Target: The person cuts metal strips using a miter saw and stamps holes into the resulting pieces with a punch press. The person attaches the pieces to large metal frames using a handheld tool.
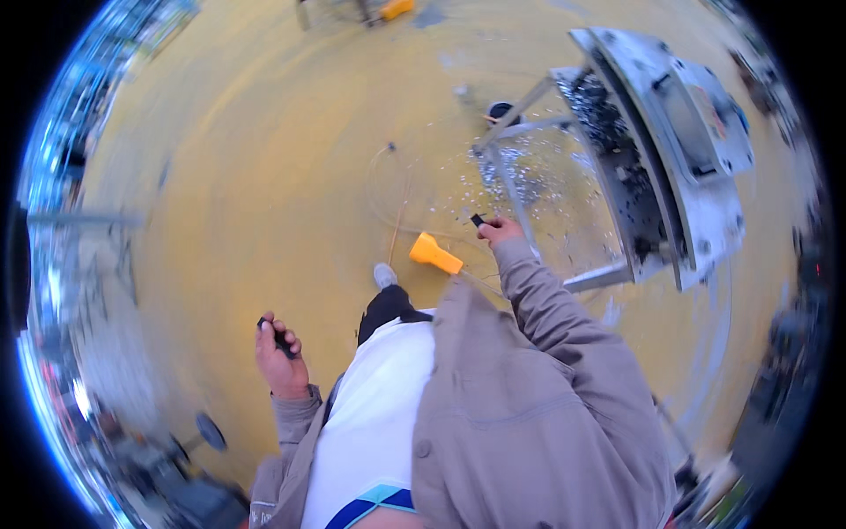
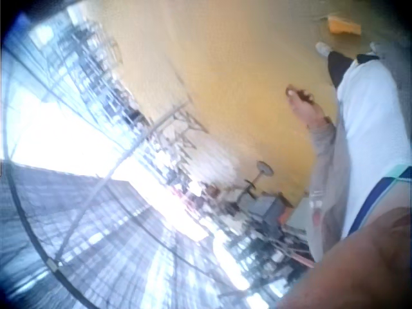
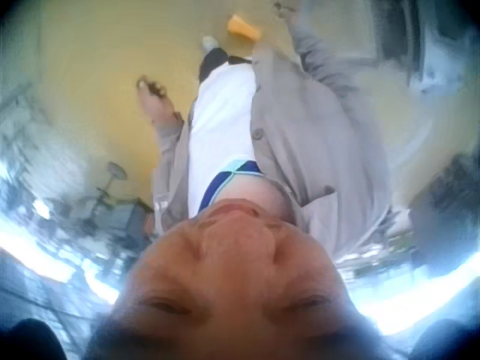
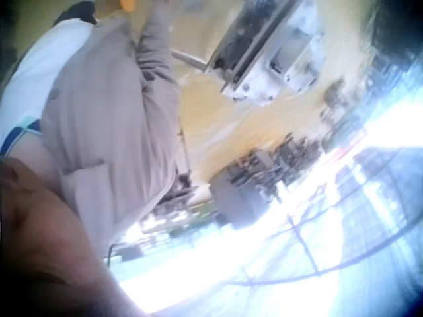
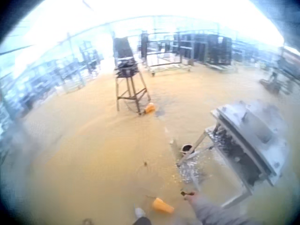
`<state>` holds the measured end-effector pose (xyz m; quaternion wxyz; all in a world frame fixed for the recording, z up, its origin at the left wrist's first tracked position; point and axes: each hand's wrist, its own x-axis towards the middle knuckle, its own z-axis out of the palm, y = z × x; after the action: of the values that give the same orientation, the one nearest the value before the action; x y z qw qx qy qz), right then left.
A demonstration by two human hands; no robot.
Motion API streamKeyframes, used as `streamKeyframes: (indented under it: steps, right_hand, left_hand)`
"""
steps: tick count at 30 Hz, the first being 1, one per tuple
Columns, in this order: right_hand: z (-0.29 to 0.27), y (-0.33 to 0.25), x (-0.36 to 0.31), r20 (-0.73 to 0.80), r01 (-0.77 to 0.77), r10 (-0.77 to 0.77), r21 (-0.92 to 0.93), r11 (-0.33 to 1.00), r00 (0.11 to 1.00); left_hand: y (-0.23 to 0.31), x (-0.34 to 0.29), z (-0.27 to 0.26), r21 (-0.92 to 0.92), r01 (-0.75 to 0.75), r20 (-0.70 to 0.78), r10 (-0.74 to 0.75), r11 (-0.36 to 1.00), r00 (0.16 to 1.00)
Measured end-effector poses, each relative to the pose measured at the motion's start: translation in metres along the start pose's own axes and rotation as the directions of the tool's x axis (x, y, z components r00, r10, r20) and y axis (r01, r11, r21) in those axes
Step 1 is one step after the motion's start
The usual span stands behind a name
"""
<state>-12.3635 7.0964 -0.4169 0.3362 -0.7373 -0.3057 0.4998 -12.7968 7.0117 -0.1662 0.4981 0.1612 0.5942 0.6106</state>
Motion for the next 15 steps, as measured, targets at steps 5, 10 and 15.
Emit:
streamKeyframes:
  steps: [5,10,15]
  right_hand:
    - [-0.030,-0.028,-0.035,-0.333,-0.069,0.295,0.552,0.831,0.896]
    - [-0.053,-0.086,-0.048,-0.562,0.221,0.372,0.723,0.654,0.739]
    - [-0.078,-0.099,-0.026,-0.661,0.433,0.439,0.740,0.515,0.609]
  left_hand:
    - [0.061,0.147,0.037,0.188,0.057,0.222,-0.099,0.980,0.970]
    - [0.105,0.234,0.132,0.292,-0.002,0.458,-0.138,0.956,0.878]
    - [0.104,0.261,0.223,0.324,-0.024,0.613,-0.191,0.946,0.767]
